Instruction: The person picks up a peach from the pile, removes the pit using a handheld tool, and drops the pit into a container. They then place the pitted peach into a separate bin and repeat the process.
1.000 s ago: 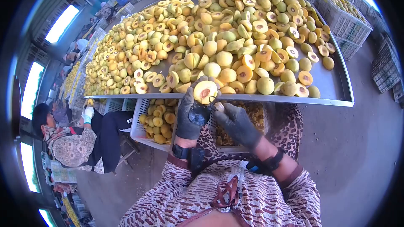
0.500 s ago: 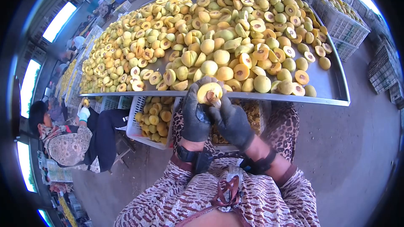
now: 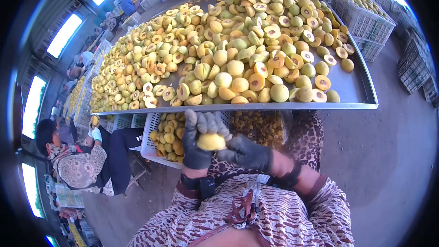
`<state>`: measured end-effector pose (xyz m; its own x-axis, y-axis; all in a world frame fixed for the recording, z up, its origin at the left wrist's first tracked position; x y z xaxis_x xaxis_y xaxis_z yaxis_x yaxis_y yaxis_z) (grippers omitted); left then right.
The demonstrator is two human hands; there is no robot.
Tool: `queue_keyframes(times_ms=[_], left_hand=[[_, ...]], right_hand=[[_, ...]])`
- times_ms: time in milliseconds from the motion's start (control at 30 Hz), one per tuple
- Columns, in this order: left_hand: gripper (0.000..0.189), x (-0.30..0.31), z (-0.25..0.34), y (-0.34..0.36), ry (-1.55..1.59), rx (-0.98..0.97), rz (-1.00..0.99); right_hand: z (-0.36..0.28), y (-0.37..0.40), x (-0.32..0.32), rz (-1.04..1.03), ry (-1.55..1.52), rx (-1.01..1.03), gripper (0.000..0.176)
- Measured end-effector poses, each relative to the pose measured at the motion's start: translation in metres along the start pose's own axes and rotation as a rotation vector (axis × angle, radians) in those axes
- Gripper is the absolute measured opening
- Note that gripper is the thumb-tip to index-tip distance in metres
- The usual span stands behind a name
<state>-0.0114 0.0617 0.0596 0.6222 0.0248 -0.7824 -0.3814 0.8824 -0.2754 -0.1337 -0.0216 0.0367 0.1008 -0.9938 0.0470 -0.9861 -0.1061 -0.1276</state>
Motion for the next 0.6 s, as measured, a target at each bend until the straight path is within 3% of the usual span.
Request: queue_keyframes(times_ms=[67, 167, 200, 300, 333, 433, 500, 567, 600], left_hand=[[0.049, 0.000, 0.014, 0.011, -0.104, -0.031, 0.004], [0.048, -0.008, 0.028, 0.019, -0.233, -0.067, 0.047], [0.048, -0.011, 0.032, 0.019, -0.269, -0.092, 0.011], [0.049, -0.015, 0.030, 0.018, -0.219, -0.081, 0.111], [0.049, -0.013, 0.029, 0.019, -0.228, -0.089, 0.186], [0.050, 0.026, 0.056, 0.022, -0.057, -0.015, 0.120], [0.050, 0.041, 0.070, 0.024, -0.130, -0.004, 0.248], [0.047, 0.047, 0.076, 0.026, -0.239, -0.129, 0.347], [0.042, 0.056, 0.089, 0.033, -0.571, -0.141, 0.533]], right_hand=[[0.002, -0.016, -0.011, 0.014, 0.076, 0.185, 0.031], [0.023, -0.031, -0.016, -0.152, -0.008, 0.120, 0.035], [0.007, -0.033, -0.019, -0.147, -0.252, 0.159, 0.036], [0.016, -0.032, -0.021, -0.178, -0.389, 0.076, 0.038], [0.016, -0.030, -0.015, -0.262, -0.328, -0.032, 0.039], [0.000, -0.018, -0.004, -0.362, -0.052, -0.039, 0.038], [0.008, -0.012, -0.006, -0.331, 0.010, 0.004, 0.036], [0.032, -0.003, 0.003, -0.215, -0.180, -0.213, 0.033], [0.061, 0.002, 0.016, -0.090, 0.082, -0.284, 0.031]])
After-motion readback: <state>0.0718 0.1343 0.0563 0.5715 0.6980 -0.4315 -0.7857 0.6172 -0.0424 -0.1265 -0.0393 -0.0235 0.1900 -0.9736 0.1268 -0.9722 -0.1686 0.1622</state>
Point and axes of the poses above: each hand's wrist, its own y-axis away from the middle knuckle, its own x-axis out of the back of the hand, z = x × y, the point moved 2 cm from there along -y, towards the middle knuckle, and after that the axes turned 6 degrees about -z, right-handed, at the moved point
